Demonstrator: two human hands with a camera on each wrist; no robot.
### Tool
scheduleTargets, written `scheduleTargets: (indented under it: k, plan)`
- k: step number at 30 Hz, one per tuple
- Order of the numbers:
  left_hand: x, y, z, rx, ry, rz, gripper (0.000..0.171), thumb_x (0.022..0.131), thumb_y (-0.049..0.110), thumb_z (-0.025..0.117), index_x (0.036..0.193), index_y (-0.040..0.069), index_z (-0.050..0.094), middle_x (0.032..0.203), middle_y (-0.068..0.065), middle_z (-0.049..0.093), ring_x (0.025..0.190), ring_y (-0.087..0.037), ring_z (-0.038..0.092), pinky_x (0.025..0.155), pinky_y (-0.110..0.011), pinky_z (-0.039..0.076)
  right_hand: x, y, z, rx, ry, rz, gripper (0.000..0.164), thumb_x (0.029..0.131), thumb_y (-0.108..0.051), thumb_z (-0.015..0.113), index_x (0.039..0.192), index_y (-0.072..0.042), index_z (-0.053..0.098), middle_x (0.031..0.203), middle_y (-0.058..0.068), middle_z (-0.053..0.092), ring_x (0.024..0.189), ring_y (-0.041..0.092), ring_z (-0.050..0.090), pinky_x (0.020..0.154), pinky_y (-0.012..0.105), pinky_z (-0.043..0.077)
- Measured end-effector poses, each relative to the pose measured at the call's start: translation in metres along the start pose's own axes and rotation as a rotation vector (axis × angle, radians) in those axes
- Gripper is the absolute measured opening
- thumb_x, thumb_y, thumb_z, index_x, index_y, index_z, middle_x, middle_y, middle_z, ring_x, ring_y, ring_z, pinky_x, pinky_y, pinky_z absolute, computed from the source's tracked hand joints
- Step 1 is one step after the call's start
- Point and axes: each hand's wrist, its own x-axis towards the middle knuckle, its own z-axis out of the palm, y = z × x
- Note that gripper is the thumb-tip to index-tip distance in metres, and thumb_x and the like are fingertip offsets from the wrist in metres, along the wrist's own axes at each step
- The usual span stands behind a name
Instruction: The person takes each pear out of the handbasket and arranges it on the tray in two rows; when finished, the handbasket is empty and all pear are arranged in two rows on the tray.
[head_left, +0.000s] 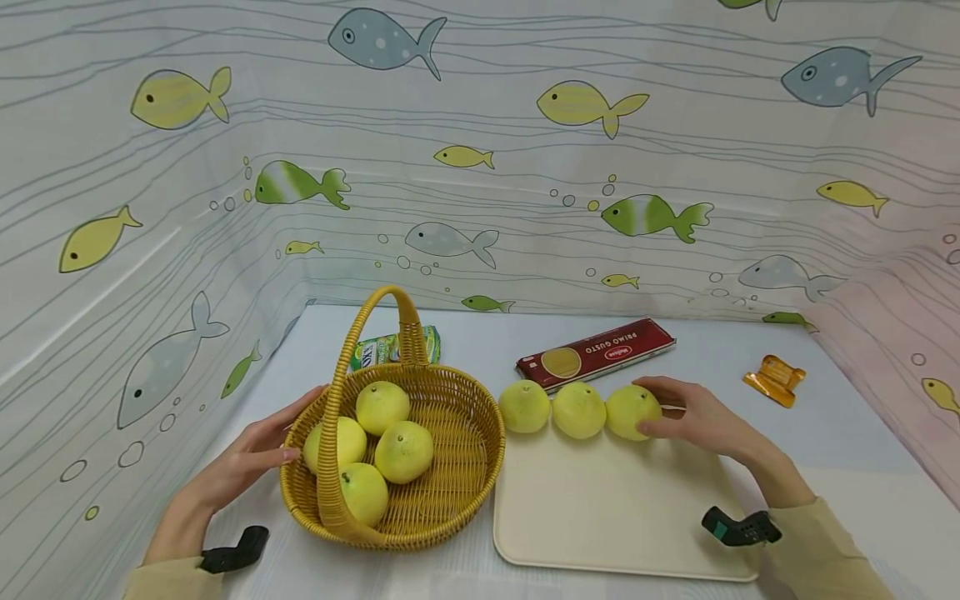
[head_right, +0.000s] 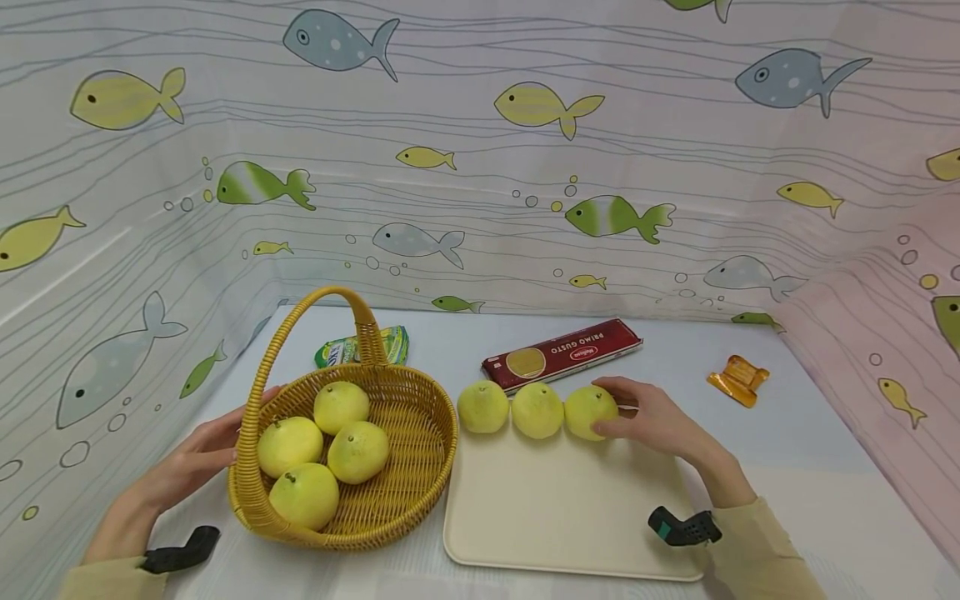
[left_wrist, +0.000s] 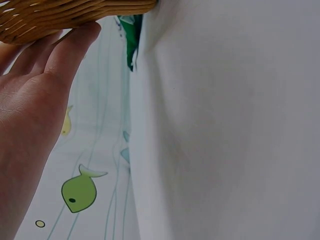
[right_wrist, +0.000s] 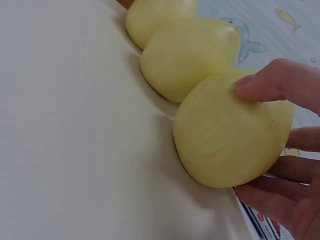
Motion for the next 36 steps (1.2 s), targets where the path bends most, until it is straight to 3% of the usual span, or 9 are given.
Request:
scheduleTargets:
  k: [13,22,29,34,36]
  plan:
    - [0.000,-0.001,0.000,0.011,0.003,-0.011,0.072,0.095,-0.008,0.041,0.159,0.000,0.008,0.169,-0.002,0.010,0.148,0.009,0.016,0.108,-0.008,0.025,-0.002,-0.004,-0.003,0.025,0.007,-0.024,0.064,0.089,-0.030,0.076,0.143,-0.003,0.051,0.141,0.017,0.056,0.127,0.041,0.056,0.099,0.045,0.051]
    - [0.001,0.002,0.002,0.018,0.006,-0.004,0.072,0.095,-0.008,0.041,0.159,0.000,0.009,0.169,-0.001,0.010,0.148,0.008,0.015,0.108,-0.008,0.025,-0.005,-0.014,-0.012,0.025,0.095,-0.043,0.055,0.091,-0.029,0.074,0.139,-0.007,0.056,0.138,0.017,0.060,0.127,0.039,0.057,0.098,0.021,0.050]
    - [0.001,0.005,0.003,0.000,0.000,0.013,0.071,0.096,-0.007,0.040,0.159,-0.001,0.008,0.169,-0.001,0.010,0.149,0.007,0.015,0.109,-0.008,0.025,-0.006,-0.018,-0.014,0.021,0.117,-0.031,0.053,0.093,-0.030,0.072,0.139,-0.009,0.056,0.139,0.017,0.059,0.128,0.038,0.056,0.101,0.041,0.050]
    - [0.001,0.003,0.003,-0.017,-0.001,0.014,0.071,0.096,-0.008,0.040,0.159,-0.001,0.007,0.169,-0.001,0.010,0.149,0.006,0.015,0.109,-0.009,0.026,-0.011,-0.029,-0.016,-0.018,0.184,-0.059,0.051,0.092,-0.028,0.073,0.137,-0.010,0.058,0.137,0.014,0.061,0.126,0.038,0.058,0.097,0.017,0.048]
    - [0.001,0.003,0.002,-0.016,0.003,0.008,0.072,0.096,-0.008,0.041,0.159,-0.001,0.008,0.169,0.000,0.011,0.149,0.007,0.016,0.109,-0.008,0.026,-0.013,-0.039,-0.016,-0.031,0.224,-0.088,0.050,0.091,-0.026,0.074,0.136,-0.009,0.059,0.136,0.012,0.061,0.125,0.030,0.061,0.094,0.010,0.045]
